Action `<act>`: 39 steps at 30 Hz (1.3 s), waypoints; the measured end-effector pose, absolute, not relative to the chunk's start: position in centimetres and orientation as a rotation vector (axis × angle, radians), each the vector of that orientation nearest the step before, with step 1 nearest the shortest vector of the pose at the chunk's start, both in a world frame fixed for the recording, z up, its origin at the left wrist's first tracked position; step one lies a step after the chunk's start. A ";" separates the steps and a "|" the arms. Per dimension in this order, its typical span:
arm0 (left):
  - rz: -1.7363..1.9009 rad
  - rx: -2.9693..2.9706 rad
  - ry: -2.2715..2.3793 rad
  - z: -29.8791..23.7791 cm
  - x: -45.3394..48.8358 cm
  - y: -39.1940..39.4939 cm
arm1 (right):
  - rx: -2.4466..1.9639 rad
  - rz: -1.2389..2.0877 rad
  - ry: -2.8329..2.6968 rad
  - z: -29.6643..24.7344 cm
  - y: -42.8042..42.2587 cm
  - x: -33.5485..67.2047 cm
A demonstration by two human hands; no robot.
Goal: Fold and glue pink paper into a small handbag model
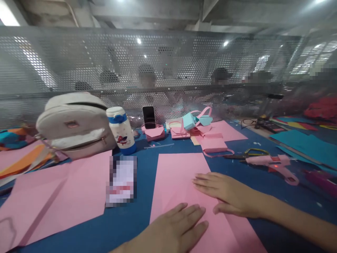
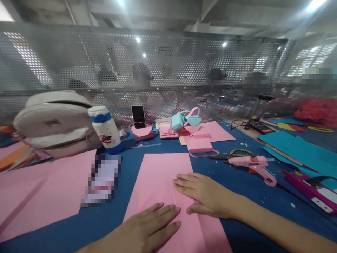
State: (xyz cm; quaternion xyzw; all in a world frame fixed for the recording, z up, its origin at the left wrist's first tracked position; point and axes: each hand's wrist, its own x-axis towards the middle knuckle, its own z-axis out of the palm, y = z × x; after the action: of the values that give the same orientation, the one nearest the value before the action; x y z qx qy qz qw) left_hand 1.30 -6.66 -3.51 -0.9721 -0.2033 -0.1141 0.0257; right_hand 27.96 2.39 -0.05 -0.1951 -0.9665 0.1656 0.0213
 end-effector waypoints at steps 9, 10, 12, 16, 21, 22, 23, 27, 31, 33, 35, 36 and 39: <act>-0.201 -3.229 -0.742 -1.3 1.0 -7.2 | -0.292 0.483 -3.034 1.1 3.2 21.2; -0.226 -3.251 -0.744 -1.3 1.0 -7.3 | -0.257 0.471 -3.032 1.0 3.4 20.4; -0.271 -3.295 -0.735 -1.3 0.9 -7.3 | -0.196 0.442 -3.032 0.7 3.6 19.0; -0.269 -3.346 -0.751 -1.1 0.9 -7.2 | -0.146 0.386 -3.021 0.3 3.6 17.6; -0.293 -3.367 -0.778 -0.3 1.0 -7.4 | -0.240 0.353 -3.036 0.7 3.1 18.8; -0.301 -3.370 -0.789 -0.3 1.0 -7.5 | -0.270 0.358 -3.031 0.8 3.0 19.4; -0.298 -3.374 -0.804 -0.3 1.0 -7.6 | -0.303 0.367 -3.019 0.9 2.9 20.1; -0.265 -3.406 -0.845 -0.5 1.0 -7.7 | -0.478 0.394 -2.975 1.2 2.3 23.6; -0.260 -3.424 -0.872 0.0 1.2 -7.6 | -0.688 0.361 -2.980 1.5 1.8 27.5; -0.197 -3.426 -0.899 0.6 1.4 -7.7 | -0.805 0.379 -2.951 1.5 1.6 29.3; -0.108 -3.418 -0.916 1.2 1.6 -7.7 | -0.928 0.391 -2.911 1.4 1.4 30.9; -0.067 -3.411 -0.923 1.4 1.8 -7.7 | -0.985 0.389 -2.892 1.3 1.3 31.6; -0.006 -3.394 -0.933 1.7 2.0 -7.7 | -1.105 0.378 -2.834 1.0 0.8 33.3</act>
State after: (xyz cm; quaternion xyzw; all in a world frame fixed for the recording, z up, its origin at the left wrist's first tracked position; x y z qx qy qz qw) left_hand 2.00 -7.73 1.69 -0.9470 -0.2602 -0.0017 -0.1881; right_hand 33.32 0.80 1.01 -0.3601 -0.9239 0.1233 0.0381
